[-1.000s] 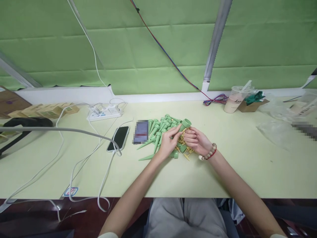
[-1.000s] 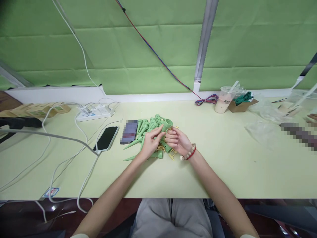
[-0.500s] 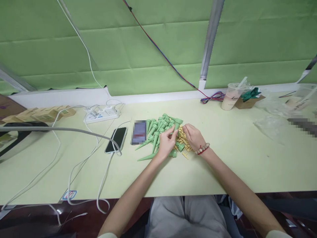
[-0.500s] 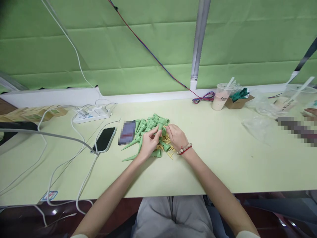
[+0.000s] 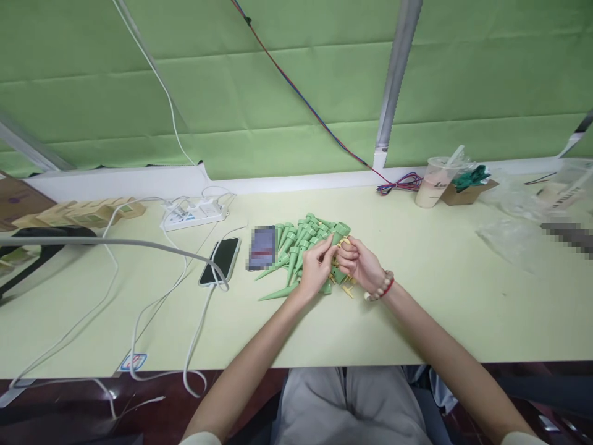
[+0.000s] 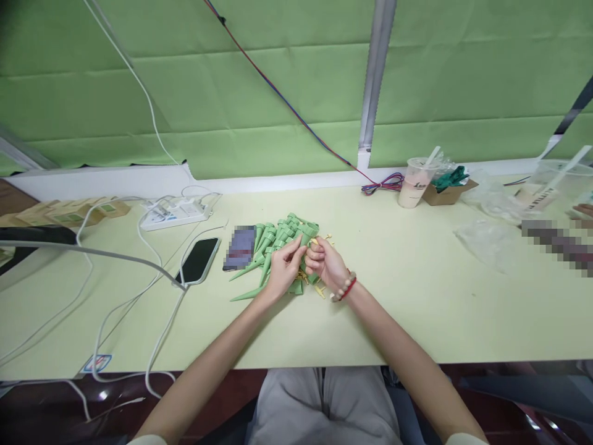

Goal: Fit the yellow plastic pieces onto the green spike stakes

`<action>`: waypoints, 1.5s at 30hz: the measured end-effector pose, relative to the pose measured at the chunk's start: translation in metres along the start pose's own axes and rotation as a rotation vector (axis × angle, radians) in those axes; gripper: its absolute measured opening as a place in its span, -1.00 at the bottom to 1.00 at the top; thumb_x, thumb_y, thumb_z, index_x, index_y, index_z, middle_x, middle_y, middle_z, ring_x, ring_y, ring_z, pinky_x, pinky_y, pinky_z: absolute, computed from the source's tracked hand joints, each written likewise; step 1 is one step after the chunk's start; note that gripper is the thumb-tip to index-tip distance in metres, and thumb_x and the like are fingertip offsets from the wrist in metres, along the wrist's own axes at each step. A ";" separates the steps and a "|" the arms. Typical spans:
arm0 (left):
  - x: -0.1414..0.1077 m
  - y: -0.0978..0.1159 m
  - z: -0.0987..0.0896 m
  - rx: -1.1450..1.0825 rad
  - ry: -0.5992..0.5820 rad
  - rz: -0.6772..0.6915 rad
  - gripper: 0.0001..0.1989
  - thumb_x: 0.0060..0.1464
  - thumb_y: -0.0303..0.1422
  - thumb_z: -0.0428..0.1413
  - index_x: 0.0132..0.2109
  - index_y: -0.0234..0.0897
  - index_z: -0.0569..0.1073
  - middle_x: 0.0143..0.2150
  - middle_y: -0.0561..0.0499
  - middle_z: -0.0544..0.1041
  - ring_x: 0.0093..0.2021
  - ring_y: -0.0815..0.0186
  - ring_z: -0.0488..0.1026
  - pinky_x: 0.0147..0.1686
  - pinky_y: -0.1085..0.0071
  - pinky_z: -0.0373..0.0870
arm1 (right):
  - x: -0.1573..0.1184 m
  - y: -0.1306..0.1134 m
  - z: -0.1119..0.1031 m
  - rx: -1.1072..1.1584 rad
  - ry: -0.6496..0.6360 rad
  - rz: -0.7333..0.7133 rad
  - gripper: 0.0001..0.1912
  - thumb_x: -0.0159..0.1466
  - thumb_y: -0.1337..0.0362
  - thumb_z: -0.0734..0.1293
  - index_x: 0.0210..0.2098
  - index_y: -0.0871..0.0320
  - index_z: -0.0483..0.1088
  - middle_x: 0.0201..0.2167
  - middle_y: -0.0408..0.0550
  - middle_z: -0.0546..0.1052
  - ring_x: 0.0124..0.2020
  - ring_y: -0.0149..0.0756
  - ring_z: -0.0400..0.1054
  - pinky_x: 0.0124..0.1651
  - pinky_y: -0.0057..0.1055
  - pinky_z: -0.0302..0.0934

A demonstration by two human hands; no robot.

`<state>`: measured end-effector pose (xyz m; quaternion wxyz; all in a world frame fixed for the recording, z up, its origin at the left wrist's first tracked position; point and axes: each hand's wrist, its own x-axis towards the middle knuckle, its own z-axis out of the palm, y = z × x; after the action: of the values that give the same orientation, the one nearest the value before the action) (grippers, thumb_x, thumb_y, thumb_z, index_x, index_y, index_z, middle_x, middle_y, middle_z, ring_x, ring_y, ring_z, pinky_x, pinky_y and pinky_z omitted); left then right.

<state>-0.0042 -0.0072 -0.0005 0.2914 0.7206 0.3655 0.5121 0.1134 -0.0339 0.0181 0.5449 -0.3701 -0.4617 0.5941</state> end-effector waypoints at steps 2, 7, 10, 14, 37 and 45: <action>0.000 -0.001 0.001 -0.040 0.011 0.010 -0.67 0.06 -0.30 0.01 -0.08 -0.35 0.49 -0.34 -0.06 0.50 -0.46 0.39 0.31 -0.46 0.47 0.26 | 0.000 -0.006 -0.002 0.033 -0.098 0.089 -0.55 0.18 -0.06 0.10 -0.62 0.07 -0.14 -0.70 -0.33 -0.15 -0.73 -0.50 -0.22 -0.67 -0.50 -0.05; 0.000 -0.004 0.003 -0.146 -0.013 -0.124 -0.62 0.06 -0.24 0.01 -0.03 -0.34 0.47 -0.47 -0.01 0.46 -0.56 0.42 0.27 -0.55 0.48 0.23 | -0.002 -0.005 -0.010 -0.599 0.169 -0.144 -0.59 0.22 -0.06 0.06 -0.59 0.09 0.04 -0.71 -0.25 0.05 -0.66 -0.40 0.06 -0.54 -0.43 0.05; -0.001 -0.003 0.003 -0.190 -0.008 -0.180 -0.60 0.04 -0.23 0.03 -0.03 -0.35 0.46 -0.50 0.01 0.45 -0.57 0.42 0.26 -0.56 0.47 0.25 | 0.000 -0.002 -0.014 -1.042 0.294 -0.351 -0.70 0.25 0.03 0.08 -0.47 0.10 0.13 -0.62 -0.17 0.23 -0.56 -0.33 0.16 -0.45 -0.41 0.05; -0.002 -0.001 0.002 -0.170 -0.018 -0.180 -0.62 0.04 -0.24 0.03 -0.04 -0.34 0.47 -0.46 -0.01 0.48 -0.53 0.39 0.32 -0.51 0.45 0.30 | 0.002 -0.001 -0.019 -1.158 0.201 -0.469 -0.66 0.30 0.08 -0.02 -0.50 0.11 0.12 -0.53 -0.06 0.30 -0.45 -0.28 0.22 -0.35 -0.38 0.10; 0.009 -0.001 -0.004 -0.380 0.277 -0.300 -0.51 0.03 -0.05 -0.01 -0.01 -0.29 0.17 -0.37 0.02 0.41 -0.55 0.48 0.31 -0.55 0.51 0.26 | 0.021 0.020 -0.063 -1.232 0.315 -0.409 -0.79 0.18 0.15 0.25 -0.38 0.11 0.47 -0.37 -0.03 0.52 -0.21 -0.21 0.33 -0.14 -0.30 0.14; 0.004 0.005 0.001 -0.394 0.194 -0.306 -0.58 0.06 -0.09 -0.01 -0.05 -0.28 0.15 -0.46 0.07 0.39 -0.55 0.45 0.30 -0.55 0.50 0.22 | 0.019 0.020 -0.068 -1.151 -0.067 -0.343 -0.76 0.11 0.10 0.33 -0.47 0.15 0.49 -0.48 -0.08 0.51 -0.46 -0.38 0.32 -0.34 -0.43 0.17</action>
<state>-0.0008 -0.0074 0.0053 0.4638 0.5338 0.3898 0.5899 0.1686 -0.0048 -0.0204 0.3300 -0.5070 -0.7792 0.1636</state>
